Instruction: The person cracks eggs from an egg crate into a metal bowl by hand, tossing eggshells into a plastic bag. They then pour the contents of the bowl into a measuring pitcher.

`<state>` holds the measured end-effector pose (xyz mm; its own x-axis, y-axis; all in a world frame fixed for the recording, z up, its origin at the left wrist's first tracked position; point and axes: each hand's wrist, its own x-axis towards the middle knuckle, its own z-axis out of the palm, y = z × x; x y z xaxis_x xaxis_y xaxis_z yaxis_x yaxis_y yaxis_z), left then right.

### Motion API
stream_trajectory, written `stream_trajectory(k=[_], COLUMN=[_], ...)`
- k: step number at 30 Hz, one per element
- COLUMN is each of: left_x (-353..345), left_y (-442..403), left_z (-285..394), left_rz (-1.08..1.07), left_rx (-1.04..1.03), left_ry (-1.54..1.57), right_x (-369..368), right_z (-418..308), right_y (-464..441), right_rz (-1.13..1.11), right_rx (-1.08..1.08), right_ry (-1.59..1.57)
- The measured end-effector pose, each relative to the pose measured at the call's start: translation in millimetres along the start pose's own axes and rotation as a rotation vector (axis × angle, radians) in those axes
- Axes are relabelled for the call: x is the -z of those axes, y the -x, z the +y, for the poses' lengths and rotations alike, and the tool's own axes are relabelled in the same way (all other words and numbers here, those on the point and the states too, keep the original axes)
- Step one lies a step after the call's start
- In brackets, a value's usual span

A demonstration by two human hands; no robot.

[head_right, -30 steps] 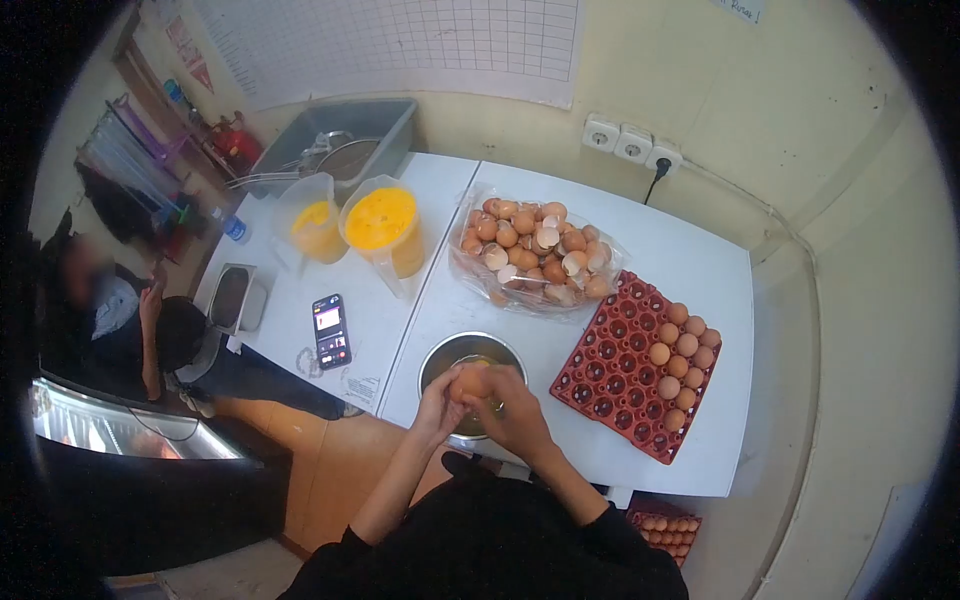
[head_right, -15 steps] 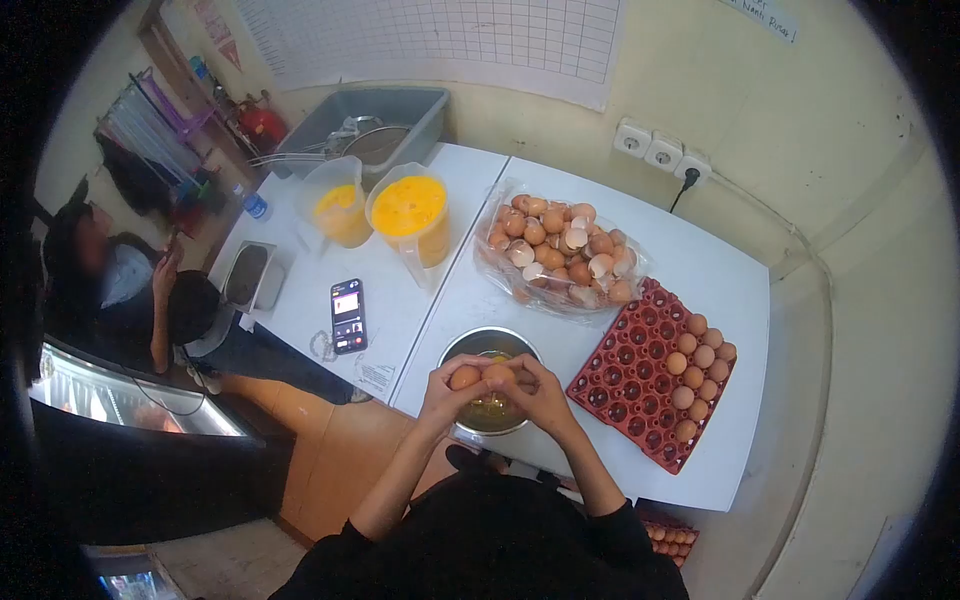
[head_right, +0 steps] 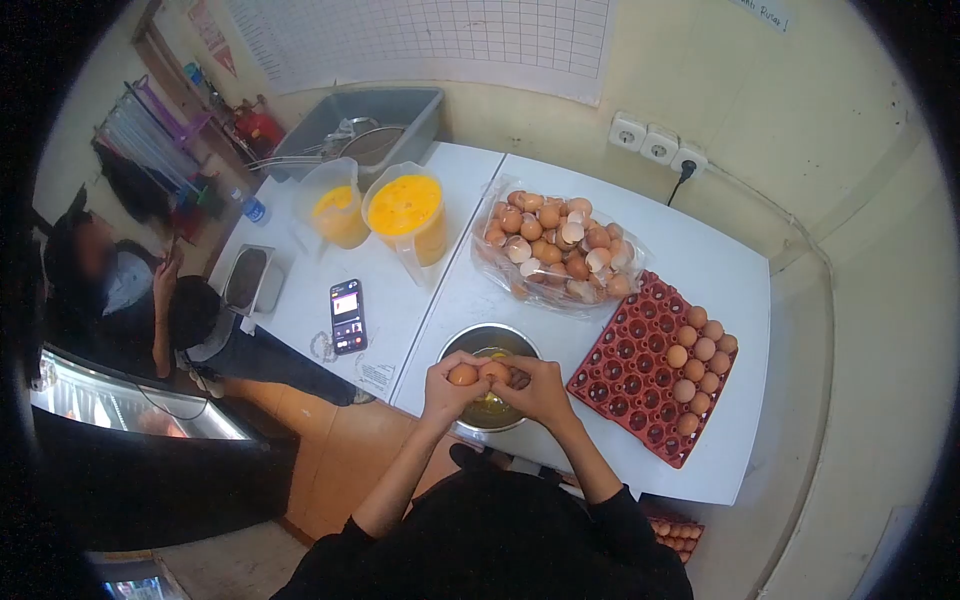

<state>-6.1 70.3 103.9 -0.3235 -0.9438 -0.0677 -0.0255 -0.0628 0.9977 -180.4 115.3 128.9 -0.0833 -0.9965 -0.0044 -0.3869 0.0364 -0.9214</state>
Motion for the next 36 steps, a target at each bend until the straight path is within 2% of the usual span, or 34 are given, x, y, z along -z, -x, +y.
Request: stream_trajectory(k=[6,8,9,11,15,18,20,21,23,30,32,34,36], left_x=[7,15,18,22,23,19,13,9,-1,-13,-8,-4,-1], left_y=[-2,-4,-4,-3,-2,-2,-2,-1,2,2,-1,-2,-1], left_z=[3,12,19,35,47,42,40,41,45,52,45,40,35], left_rz=[0.001,-0.032,-0.035,-0.102,-0.096,-0.021,0.039,0.034,0.057,0.090,0.110,0.132,0.159], left_rx=[-0.065,-0.208,-0.207,-0.331,-0.374,-0.379,-0.344,-0.347,-0.333,-0.350,-0.330,-0.318,-0.305], left_ry=[-0.085,-0.232,-0.232,-0.353,-0.401,-0.461,-0.388,-0.386,-0.345,-0.283,-0.250,-0.255,-0.265], right_x=[10,19,20,21,27,20,14,7,-11,4,16,40,54], right_z=[-2,-8,-7,-7,-16,-20,-20,-15,0,4,23,-8,-6], right_y=[0,1,1,1,6,7,5,4,-1,-20,-43,-67,-103], right_rz=[-0.008,-0.073,-0.071,0.021,0.034,0.115,0.110,0.116,-0.012,-0.041,0.175,0.414,0.431], right_rx=[0.102,0.250,0.248,0.522,0.526,0.409,0.175,0.174,-0.057,-0.229,-0.027,0.202,0.295], right_ry=[0.067,0.139,0.138,0.284,0.402,0.254,0.065,0.069,-0.653,-0.708,-0.361,0.102,0.443])
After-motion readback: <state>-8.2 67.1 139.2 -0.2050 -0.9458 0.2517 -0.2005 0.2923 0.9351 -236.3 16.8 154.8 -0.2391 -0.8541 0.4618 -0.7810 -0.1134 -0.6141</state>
